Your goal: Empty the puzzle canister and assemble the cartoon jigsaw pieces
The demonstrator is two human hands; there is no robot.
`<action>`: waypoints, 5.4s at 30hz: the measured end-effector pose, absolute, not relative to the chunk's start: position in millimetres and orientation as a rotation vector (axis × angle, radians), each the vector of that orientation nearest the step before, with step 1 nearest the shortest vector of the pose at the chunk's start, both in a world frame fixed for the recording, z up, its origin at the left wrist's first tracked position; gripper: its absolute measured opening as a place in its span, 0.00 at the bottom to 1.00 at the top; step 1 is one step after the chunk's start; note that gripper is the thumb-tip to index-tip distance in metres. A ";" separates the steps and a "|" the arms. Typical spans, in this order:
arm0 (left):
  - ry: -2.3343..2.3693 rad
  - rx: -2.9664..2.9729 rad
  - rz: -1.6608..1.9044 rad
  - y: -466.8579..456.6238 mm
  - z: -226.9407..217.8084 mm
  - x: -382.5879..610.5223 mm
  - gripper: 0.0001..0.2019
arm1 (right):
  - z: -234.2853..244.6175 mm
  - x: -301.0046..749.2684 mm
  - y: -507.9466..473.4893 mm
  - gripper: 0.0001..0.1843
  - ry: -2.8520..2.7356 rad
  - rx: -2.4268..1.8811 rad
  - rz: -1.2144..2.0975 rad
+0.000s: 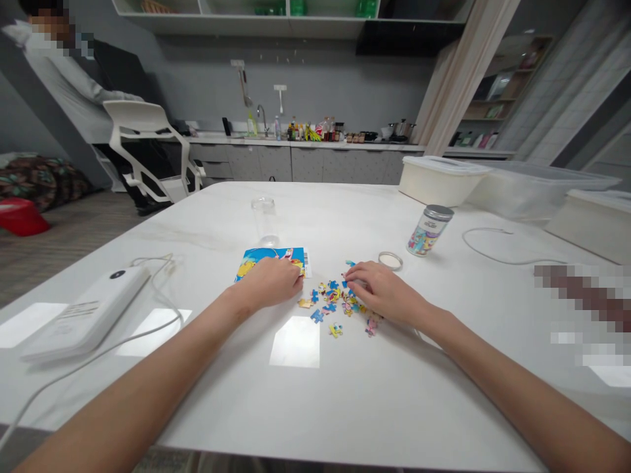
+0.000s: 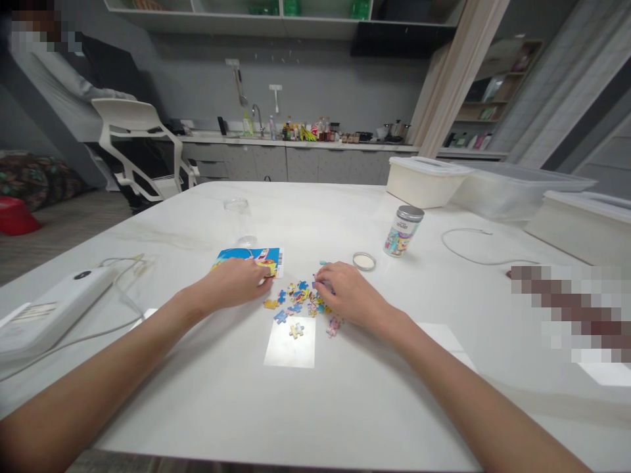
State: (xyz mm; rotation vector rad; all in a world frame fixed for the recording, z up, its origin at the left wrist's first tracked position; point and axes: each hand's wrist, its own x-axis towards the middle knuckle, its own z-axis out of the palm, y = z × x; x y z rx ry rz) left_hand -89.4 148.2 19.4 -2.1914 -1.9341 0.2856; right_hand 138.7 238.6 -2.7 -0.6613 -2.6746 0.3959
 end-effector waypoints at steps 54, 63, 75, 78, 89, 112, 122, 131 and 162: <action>-1.564 -2.591 0.183 143.3 20.1 -80.3 0.21 | -8.7 146.4 260.5 0.13 -2.481 -0.844 0.299; -1.591 -2.635 0.149 142.1 25.0 -78.1 0.19 | -14.5 139.2 256.2 0.07 -2.376 -0.904 0.618; -1.552 -2.540 0.235 145.7 20.0 -84.0 0.16 | -11.8 142.0 253.7 0.13 -2.564 -0.758 0.383; -1.583 -2.591 0.191 142.2 23.3 -79.0 0.18 | -12.2 142.9 254.2 0.14 -2.551 -0.818 0.343; -1.634 -2.498 0.206 145.1 18.6 -80.4 0.18 | -7.9 144.0 246.5 0.10 -2.638 -0.564 0.372; -1.458 -2.598 0.125 142.2 19.4 -77.9 0.16 | 0.3 144.7 239.4 0.02 -2.715 -0.462 0.430; -1.436 -2.663 0.093 141.7 18.0 -75.9 0.13 | -2.7 145.0 240.6 0.05 -2.741 -0.428 0.404; -1.432 -2.581 0.122 142.3 16.6 -80.0 0.14 | -1.6 146.0 251.6 0.06 -2.526 -0.929 0.230; -1.599 -2.933 -0.082 134.2 24.1 -61.8 0.08 | -6.6 150.1 258.2 0.06 -2.612 -0.974 0.128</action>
